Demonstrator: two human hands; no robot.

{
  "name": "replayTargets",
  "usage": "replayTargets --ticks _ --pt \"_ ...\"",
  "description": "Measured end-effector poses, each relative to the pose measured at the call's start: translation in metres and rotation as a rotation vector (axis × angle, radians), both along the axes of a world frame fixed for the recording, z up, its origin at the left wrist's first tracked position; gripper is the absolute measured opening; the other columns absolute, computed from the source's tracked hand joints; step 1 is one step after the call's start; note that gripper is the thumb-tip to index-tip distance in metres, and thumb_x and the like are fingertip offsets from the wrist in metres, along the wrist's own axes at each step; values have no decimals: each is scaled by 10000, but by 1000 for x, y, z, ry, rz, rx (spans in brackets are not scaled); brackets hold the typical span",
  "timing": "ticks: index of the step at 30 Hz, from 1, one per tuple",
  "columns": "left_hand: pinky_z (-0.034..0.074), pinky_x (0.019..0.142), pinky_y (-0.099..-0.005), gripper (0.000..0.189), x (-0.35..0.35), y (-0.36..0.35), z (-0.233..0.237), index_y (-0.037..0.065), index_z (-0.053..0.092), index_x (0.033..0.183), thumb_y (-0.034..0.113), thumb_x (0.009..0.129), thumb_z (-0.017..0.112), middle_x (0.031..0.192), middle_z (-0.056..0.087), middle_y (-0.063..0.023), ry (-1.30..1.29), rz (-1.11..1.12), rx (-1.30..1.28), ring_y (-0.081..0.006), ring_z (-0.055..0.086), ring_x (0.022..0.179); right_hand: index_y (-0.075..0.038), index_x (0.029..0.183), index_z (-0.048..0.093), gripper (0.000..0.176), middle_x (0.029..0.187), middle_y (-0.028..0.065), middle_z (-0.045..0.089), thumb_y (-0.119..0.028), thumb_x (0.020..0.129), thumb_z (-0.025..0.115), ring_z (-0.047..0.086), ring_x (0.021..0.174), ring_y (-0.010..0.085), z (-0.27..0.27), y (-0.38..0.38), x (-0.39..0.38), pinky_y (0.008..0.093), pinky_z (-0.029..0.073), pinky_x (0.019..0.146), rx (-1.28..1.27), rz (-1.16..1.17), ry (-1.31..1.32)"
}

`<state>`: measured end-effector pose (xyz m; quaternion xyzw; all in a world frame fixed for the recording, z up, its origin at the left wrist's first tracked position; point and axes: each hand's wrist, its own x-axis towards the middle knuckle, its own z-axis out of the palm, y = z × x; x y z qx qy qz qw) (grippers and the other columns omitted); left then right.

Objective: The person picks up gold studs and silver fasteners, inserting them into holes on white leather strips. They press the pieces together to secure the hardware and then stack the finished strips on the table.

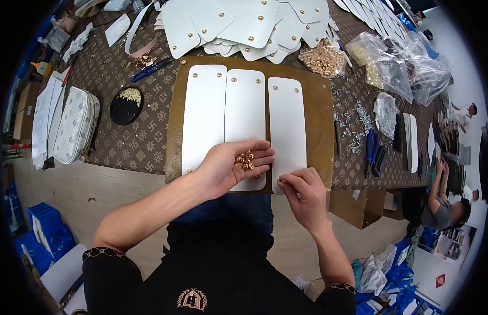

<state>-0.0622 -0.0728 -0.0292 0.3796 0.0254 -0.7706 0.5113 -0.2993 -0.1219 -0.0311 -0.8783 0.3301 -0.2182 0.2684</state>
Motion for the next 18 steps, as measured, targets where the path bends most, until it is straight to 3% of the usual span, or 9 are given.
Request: replayTargets --ticks 13,15,16,18 --pt "526 1128 -442 416 6 -1 -1 -73 582 1308 253 1134 391 1308 652 -220 83 33 4 -307 638 1269 -30 866 714 104 793 57 647 -1 816 801 588 790 258 14 -7 9 369 490 688 -52 71 161" --pt "596 972 -380 406 11 3 2 -46 603 1282 280 1134 411 1164 698 -141 112 49 -17 -237 700 1076 -38 850 703 86 799 40 625 -77 857 780 586 811 258 14 -6 8 380 468 759 45 26 157" --pt "596 972 -380 406 17 8 -2 -46 603 1282 280 1134 411 1164 698 -141 109 55 -20 -237 700 1076 -38 850 703 86 799 40 625 -77 857 780 586 811 258 13 -5 6 380 468 759 42 32 153" --pt "550 704 -274 401 32 21 -13 -15 623 1246 321 1135 435 980 686 -44 153 72 -123 -137 637 801 -23 974 730 149 919 59 662 -120 878 791 592 885 257 12 -4 4 373 479 784 222 -43 83"
